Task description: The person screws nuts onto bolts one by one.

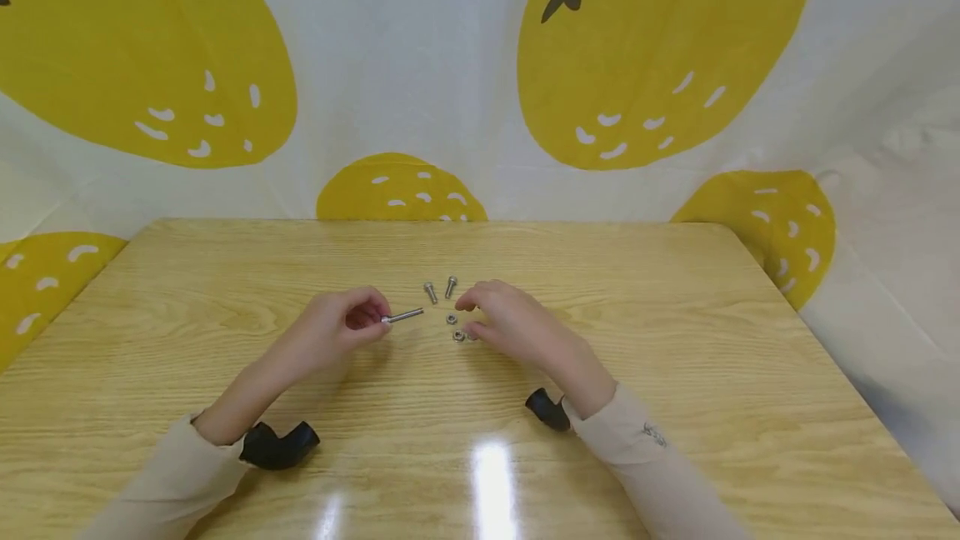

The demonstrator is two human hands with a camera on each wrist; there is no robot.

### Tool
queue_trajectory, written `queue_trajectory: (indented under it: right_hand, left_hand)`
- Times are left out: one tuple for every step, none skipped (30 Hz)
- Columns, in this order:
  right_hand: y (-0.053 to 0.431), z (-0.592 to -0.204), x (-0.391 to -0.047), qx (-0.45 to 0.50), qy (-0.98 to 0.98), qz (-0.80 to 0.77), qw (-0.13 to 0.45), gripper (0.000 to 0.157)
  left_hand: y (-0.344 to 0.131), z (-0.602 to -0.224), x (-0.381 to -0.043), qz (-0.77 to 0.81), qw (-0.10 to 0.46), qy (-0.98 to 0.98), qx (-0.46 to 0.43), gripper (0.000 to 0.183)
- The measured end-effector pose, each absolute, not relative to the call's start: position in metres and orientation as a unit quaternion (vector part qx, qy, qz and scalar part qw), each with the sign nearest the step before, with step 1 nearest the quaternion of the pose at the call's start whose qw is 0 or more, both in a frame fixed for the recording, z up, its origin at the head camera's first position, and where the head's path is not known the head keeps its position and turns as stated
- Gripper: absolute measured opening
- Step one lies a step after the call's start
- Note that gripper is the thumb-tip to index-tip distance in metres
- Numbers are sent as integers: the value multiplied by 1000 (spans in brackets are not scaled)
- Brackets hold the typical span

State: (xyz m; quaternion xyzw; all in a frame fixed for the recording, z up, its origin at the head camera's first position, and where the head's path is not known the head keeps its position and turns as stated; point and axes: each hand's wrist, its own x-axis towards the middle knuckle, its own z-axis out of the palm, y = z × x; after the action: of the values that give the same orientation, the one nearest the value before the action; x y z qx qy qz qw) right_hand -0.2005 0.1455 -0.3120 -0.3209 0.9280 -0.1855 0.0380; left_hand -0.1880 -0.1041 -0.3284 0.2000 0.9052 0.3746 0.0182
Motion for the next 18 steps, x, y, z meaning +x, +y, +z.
queue_trajectory:
  right_hand:
    - [143,-313,-202,-315,930,-187,47,29]
    - [140,-314,-203,-309,931,-187,55,28]
    - [138,-315,-204,-304,932,-185,60,26]
    - [136,-316,-206,-301,934,-183,63,25]
    - [134,-318,-207,-299,935,-179,64,24]
    - [132,-320,-209,-299,937,-173,63,23]
    - [130,-321,-210,-298,938,-164,59,23]
    - [129,-323,-211,-299,940,-156,54,22]
    - [128,-324,-211,-298,942,-146,50,22]
    - [127,-325,-212,-295,944,-139,48,22]
    - [126,-326,-212,-294,946,-130,48,22]
    - [125,-326,-212,-292,948,-121,48,21]
    - [124,-327,-212,-288,949,-115,50,21]
    - [123,-327,-211,-285,951,-110,53,21]
    - [123,-327,-211,-282,952,-105,56,20]
    - [122,-328,-211,-281,953,-101,58,19]
    - [122,-328,-211,-280,953,-98,60,19]
    - [121,-329,-211,-278,954,-96,63,18]
  left_hand:
    - [-105,-326,-187,381,15,903,200,6]
    - [-107,-325,-185,387,13,900,200,6]
    - [-108,-323,-184,394,11,897,202,7]
    - [-109,-321,-183,399,8,894,204,7]
    - [-110,-320,-182,406,6,891,205,7]
    - [-111,-319,-180,412,5,887,206,7]
    - [-112,-318,-179,419,4,884,207,7]
    - [-113,-318,-179,424,3,881,208,8]
    - [-114,-317,-178,430,2,878,209,8]
    - [-115,-317,-178,435,2,876,209,8]
    - [-117,-317,-177,440,4,873,209,9]
    - [-118,-317,-177,444,5,871,209,10]
    - [-119,-317,-177,449,8,869,208,10]
    - [-120,-316,-177,451,10,868,208,11]
    - [-120,-316,-176,454,12,866,206,11]
    - [-121,-315,-176,456,15,866,204,12]
    - [-122,-315,-176,457,16,866,202,12]
    - [-122,-314,-175,458,17,866,201,11]
